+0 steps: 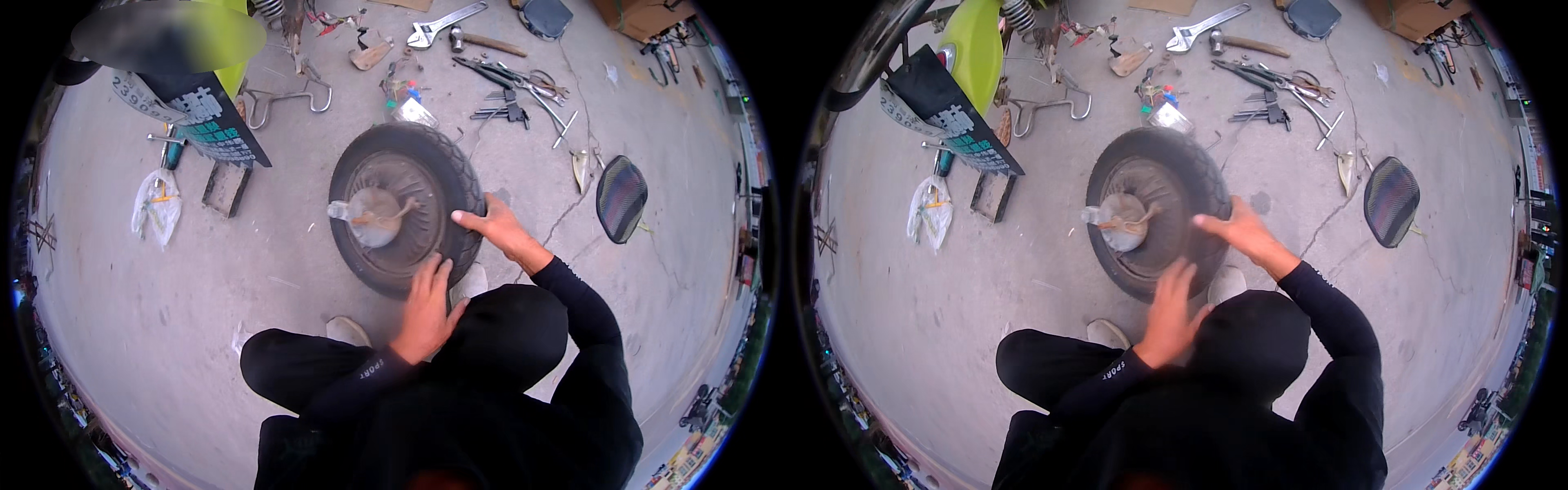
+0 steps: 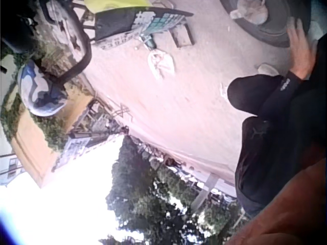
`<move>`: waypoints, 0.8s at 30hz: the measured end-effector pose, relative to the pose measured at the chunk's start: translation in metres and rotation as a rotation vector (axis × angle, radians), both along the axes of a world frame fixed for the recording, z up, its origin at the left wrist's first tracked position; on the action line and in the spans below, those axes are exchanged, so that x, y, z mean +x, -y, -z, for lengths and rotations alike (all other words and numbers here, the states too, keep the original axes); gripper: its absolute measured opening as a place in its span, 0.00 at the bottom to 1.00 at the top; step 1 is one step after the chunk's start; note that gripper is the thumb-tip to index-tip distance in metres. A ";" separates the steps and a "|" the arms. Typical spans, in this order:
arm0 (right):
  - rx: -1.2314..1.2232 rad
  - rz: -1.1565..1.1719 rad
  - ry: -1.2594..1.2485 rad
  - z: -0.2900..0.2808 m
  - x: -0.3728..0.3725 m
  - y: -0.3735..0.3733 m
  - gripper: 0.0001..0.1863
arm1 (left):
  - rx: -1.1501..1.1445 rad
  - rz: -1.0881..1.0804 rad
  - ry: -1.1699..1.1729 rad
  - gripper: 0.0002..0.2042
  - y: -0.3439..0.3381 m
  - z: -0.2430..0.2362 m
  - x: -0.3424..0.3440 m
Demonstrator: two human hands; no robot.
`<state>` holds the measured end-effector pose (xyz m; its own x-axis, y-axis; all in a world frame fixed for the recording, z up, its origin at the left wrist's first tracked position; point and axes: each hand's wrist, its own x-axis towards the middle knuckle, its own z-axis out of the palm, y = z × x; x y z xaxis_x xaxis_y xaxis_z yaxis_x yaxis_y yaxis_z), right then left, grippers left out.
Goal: The person works on a green electric scooter, using a T-handle wrench to loosen bolts on the rear wheel. They remove the wheel and place it on the ground, then use a power drill on the handlebar area.
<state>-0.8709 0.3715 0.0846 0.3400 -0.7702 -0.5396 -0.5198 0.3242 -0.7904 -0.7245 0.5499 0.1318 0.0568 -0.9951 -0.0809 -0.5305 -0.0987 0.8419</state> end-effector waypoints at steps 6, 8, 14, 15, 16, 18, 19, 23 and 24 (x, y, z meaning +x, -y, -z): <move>0.081 0.096 0.101 0.016 -0.003 0.023 0.49 | -0.011 -0.038 0.095 0.25 0.000 0.018 0.025; 0.081 0.130 0.124 0.017 0.001 0.029 0.48 | -0.012 -0.115 0.106 0.24 0.004 0.026 0.034; 0.108 0.134 0.180 0.021 -0.005 0.028 0.48 | -0.093 -0.205 0.281 0.31 0.023 0.028 0.066; 0.125 0.169 0.184 0.020 -0.005 0.024 0.48 | -0.120 -0.224 0.339 0.33 0.029 0.030 0.075; 0.140 0.201 0.196 0.014 0.001 0.019 0.49 | -0.110 -0.223 0.350 0.37 0.037 0.031 0.085; 0.100 0.288 0.136 0.011 0.009 0.016 0.50 | -0.102 -0.210 0.368 0.43 0.060 0.035 0.100; 0.058 0.337 0.062 0.016 0.012 0.011 0.50 | -0.077 -0.126 0.366 0.45 0.068 0.038 0.104; -0.022 0.350 0.076 0.038 0.009 0.007 0.55 | -0.022 0.058 0.364 0.49 0.085 0.058 0.117; -0.020 0.347 0.085 0.040 0.007 0.005 0.55 | -0.004 0.073 0.340 0.49 0.084 0.062 0.121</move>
<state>-0.8642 0.3666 0.0443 0.0993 -0.8576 -0.5047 -0.3139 0.4543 -0.8337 -0.6035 0.4662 0.0696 0.0089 -0.9978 -0.0659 -0.7862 -0.0477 0.6162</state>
